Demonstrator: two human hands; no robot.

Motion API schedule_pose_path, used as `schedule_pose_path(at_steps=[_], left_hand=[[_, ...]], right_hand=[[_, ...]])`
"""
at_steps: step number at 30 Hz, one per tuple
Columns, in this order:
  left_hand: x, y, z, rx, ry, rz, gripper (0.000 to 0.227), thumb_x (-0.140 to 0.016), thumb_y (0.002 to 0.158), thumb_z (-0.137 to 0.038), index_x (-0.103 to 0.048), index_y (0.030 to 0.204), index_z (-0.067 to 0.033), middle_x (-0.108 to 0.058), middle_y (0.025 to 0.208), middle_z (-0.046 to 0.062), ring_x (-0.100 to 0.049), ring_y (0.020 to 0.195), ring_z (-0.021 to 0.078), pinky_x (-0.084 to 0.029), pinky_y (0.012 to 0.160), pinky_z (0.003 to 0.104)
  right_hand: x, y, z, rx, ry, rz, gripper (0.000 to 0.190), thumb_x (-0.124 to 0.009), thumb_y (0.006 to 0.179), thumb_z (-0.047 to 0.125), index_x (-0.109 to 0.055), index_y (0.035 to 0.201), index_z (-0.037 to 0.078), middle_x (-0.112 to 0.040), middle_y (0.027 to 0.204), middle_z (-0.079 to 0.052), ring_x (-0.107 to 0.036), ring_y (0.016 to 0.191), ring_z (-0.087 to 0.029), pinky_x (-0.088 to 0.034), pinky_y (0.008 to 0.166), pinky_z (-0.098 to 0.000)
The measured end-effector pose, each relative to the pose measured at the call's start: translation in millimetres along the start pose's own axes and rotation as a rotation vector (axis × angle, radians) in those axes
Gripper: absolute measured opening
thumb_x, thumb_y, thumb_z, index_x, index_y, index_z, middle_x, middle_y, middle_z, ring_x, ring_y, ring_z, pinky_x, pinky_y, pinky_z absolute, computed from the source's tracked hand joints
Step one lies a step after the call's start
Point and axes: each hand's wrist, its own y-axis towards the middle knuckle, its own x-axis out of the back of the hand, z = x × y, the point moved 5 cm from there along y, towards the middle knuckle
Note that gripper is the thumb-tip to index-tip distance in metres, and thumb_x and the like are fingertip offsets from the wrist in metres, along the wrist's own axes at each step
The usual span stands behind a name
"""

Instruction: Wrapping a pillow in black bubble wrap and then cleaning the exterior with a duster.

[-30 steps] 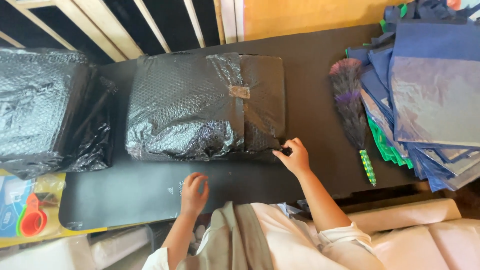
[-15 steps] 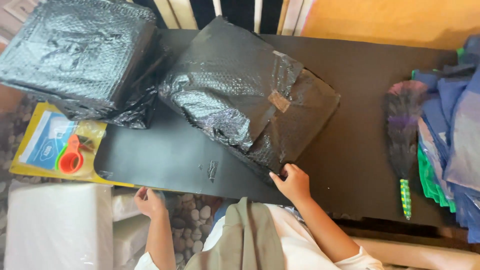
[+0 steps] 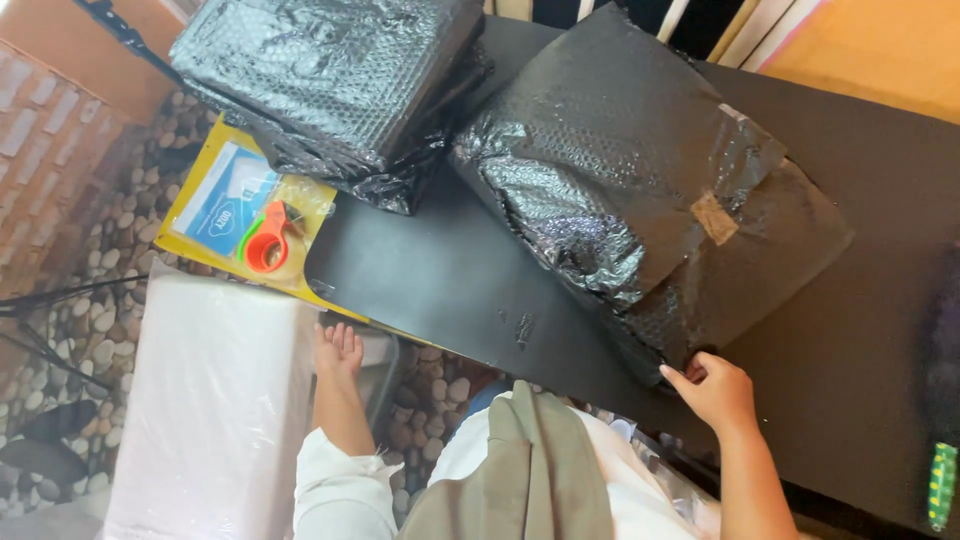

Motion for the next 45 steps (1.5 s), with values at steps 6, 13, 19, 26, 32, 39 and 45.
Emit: schedule_pose_path(at_steps=[6,13,19,26,32,39,45], left_hand=[[-26,-22,-44,-0.210,0.260,-0.112,0.064,-0.063,0.102,-0.061,-0.044,0.153,-0.0268,-0.054,0.150,-0.014,-0.058,0.122,0.0081,-0.046,0.089,0.020],[-27,13,-77,-0.583,0.416,-0.354,0.026,-0.084,0.093,-0.023,-0.075,0.117,-0.0169,-0.071,0.113,0.008,-0.073,0.104,0.0237,-0.057,0.086,0.030],[-29,-24,-79,-0.911,0.768,-0.473,0.012,-0.087,0.090,-0.029,-0.079,0.099,-0.0268,-0.075,0.091,-0.004,-0.071,0.082,0.0121,-0.056,0.077,0.024],[-71,-105,-63,-1.796,1.129,-0.113,0.017,-0.078,0.096,-0.004,-0.082,0.101,-0.0192,-0.079,0.094,-0.004,-0.070,0.083,0.0182,-0.050,0.094,0.033],[-74,-156,-45,-1.945,1.104,-0.030,0.020,-0.083,0.091,-0.002,-0.082,0.101,-0.0196,-0.077,0.089,-0.006,-0.070,0.082,0.0135,-0.052,0.099,0.030],[-121,-260,92,-0.666,0.576,0.152,0.024,-0.083,0.094,-0.020,-0.076,0.116,-0.0164,-0.073,0.111,0.005,-0.060,0.100,0.0116,-0.049,0.095,0.035],[-166,-329,277,0.525,0.080,0.679,0.029,-0.071,0.095,-0.010,-0.074,0.115,-0.0308,-0.079,0.110,-0.004,-0.074,0.093,0.0177,-0.055,0.087,0.041]], right_hand=[[-7,1,-4,-0.085,-0.008,0.020,0.042,-0.081,0.072,0.058,-0.074,0.078,0.017,-0.076,0.076,0.001,-0.076,0.088,-0.024,-0.058,0.080,-0.0340],[4,-3,9,-0.142,0.029,0.095,0.043,-0.081,0.075,0.053,-0.076,0.082,0.011,-0.079,0.081,-0.005,-0.076,0.091,-0.028,-0.059,0.083,-0.0387],[0,-1,6,-0.151,0.047,0.104,0.043,-0.082,0.075,0.053,-0.076,0.083,0.011,-0.079,0.082,-0.005,-0.076,0.092,-0.027,-0.058,0.082,-0.0386],[7,3,11,-0.077,0.056,0.102,0.039,-0.082,0.075,0.047,-0.076,0.081,0.009,-0.077,0.077,-0.007,-0.075,0.086,-0.029,-0.058,0.081,-0.0393],[2,5,6,-0.006,0.049,0.062,0.040,-0.081,0.073,0.050,-0.073,0.077,0.011,-0.074,0.072,-0.004,-0.074,0.082,-0.028,-0.058,0.077,-0.0375],[6,1,6,0.095,0.082,-0.016,0.037,-0.081,0.071,0.050,-0.067,0.070,0.015,-0.067,0.066,-0.001,-0.071,0.075,-0.027,-0.057,0.071,-0.0364],[2,4,0,0.157,0.078,-0.017,0.038,-0.077,0.074,0.052,-0.063,0.070,0.018,-0.063,0.067,-0.002,-0.070,0.077,-0.027,-0.056,0.070,-0.0365]])
